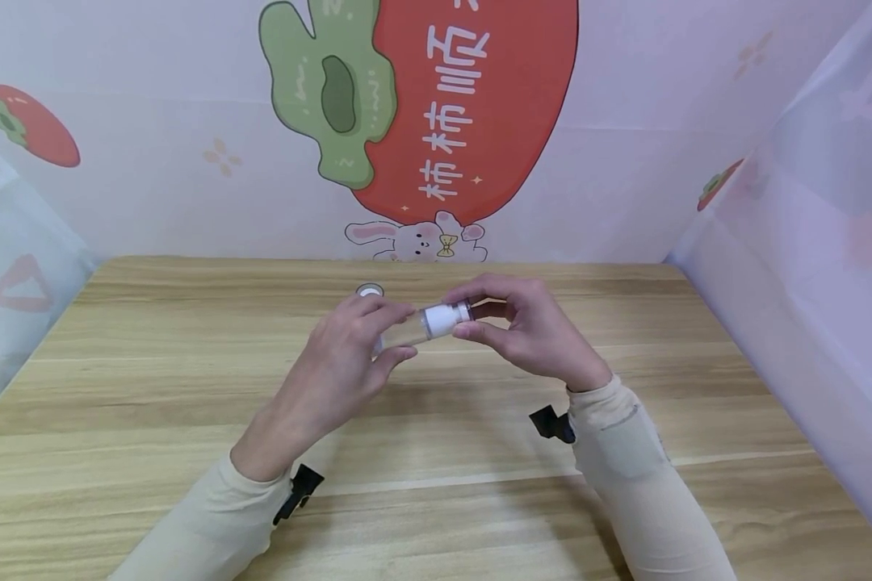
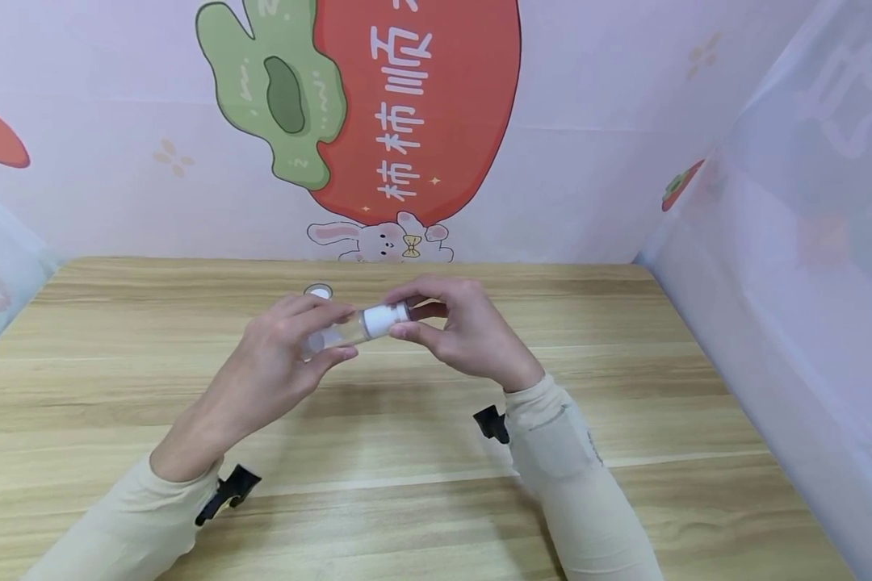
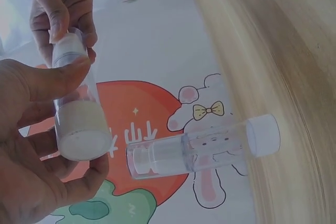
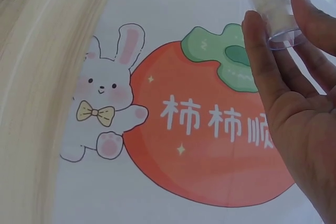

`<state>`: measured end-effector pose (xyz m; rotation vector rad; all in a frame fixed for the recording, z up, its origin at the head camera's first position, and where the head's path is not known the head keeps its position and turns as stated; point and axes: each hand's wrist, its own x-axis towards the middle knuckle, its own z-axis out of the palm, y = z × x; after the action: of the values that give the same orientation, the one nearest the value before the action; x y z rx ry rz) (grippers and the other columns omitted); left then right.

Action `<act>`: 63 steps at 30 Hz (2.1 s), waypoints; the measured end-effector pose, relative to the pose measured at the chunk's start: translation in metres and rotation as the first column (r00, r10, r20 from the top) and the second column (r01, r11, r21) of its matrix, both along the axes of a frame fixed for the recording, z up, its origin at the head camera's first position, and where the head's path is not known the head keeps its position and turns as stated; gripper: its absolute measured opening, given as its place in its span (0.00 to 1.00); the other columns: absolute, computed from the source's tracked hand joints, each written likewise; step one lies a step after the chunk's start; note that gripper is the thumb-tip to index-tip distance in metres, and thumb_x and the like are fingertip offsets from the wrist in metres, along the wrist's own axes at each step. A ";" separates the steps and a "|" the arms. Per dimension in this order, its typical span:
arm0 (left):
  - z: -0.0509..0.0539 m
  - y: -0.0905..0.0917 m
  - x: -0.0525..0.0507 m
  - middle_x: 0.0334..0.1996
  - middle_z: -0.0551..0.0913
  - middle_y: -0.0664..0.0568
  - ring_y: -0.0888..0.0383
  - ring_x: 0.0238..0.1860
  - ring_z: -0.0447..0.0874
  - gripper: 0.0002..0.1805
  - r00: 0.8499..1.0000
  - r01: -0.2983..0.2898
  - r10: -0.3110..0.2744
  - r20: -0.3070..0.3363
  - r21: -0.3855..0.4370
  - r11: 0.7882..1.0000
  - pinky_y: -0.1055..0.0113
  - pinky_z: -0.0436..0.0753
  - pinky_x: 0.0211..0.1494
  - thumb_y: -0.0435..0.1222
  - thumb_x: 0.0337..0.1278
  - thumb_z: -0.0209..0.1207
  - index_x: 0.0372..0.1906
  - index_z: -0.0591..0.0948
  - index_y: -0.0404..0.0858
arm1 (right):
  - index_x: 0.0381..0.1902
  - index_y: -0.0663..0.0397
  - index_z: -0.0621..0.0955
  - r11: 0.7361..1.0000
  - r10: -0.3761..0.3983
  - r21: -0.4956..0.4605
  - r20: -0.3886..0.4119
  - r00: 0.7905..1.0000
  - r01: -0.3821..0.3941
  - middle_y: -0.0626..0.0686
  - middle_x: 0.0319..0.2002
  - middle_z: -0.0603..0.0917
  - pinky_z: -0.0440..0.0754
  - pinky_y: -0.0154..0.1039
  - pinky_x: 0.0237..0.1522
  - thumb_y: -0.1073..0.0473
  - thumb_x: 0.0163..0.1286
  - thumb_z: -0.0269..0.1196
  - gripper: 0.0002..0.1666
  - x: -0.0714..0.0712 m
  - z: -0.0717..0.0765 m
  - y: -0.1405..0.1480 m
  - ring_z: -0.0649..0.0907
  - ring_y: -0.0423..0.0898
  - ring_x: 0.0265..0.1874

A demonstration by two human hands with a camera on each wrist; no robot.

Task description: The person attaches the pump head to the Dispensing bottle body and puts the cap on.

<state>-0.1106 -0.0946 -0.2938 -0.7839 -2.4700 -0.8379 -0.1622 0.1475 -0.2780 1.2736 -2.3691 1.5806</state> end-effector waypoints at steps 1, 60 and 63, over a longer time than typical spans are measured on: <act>0.000 -0.001 0.000 0.44 0.86 0.48 0.51 0.41 0.79 0.23 1.000 0.002 -0.002 0.007 0.010 1.000 0.59 0.80 0.38 0.30 0.46 0.77 0.51 0.86 0.35 | 0.51 0.63 0.85 1.000 -0.001 0.005 -0.003 1.000 0.001 0.52 0.46 0.87 0.85 0.43 0.50 0.73 0.60 0.72 0.20 0.000 0.000 0.000 0.86 0.47 0.43; -0.025 -0.059 -0.047 0.53 0.78 0.40 0.49 0.53 0.77 0.28 0.770 -0.532 0.196 0.608 0.440 0.724 0.62 0.78 0.55 0.32 0.57 0.70 0.59 0.72 0.27 | 0.67 0.53 0.74 0.976 -0.046 0.216 0.037 0.998 0.037 0.50 0.54 0.81 0.81 0.45 0.56 0.61 0.65 0.73 0.34 -0.002 0.010 0.016 0.84 0.44 0.49; -0.031 -0.061 -0.049 0.53 0.77 0.39 0.49 0.52 0.77 0.28 0.758 -0.543 0.204 0.620 0.426 0.724 0.62 0.78 0.55 0.32 0.56 0.69 0.59 0.72 0.26 | 0.67 0.52 0.74 0.973 -0.045 0.229 0.038 0.998 0.035 0.49 0.54 0.81 0.81 0.44 0.55 0.60 0.65 0.73 0.34 -0.002 0.010 0.016 0.84 0.44 0.49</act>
<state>-0.1596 -0.1555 -0.3249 0.2507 -2.4140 -1.7046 -0.1646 0.1640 -0.2683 1.2281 -2.6495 1.3701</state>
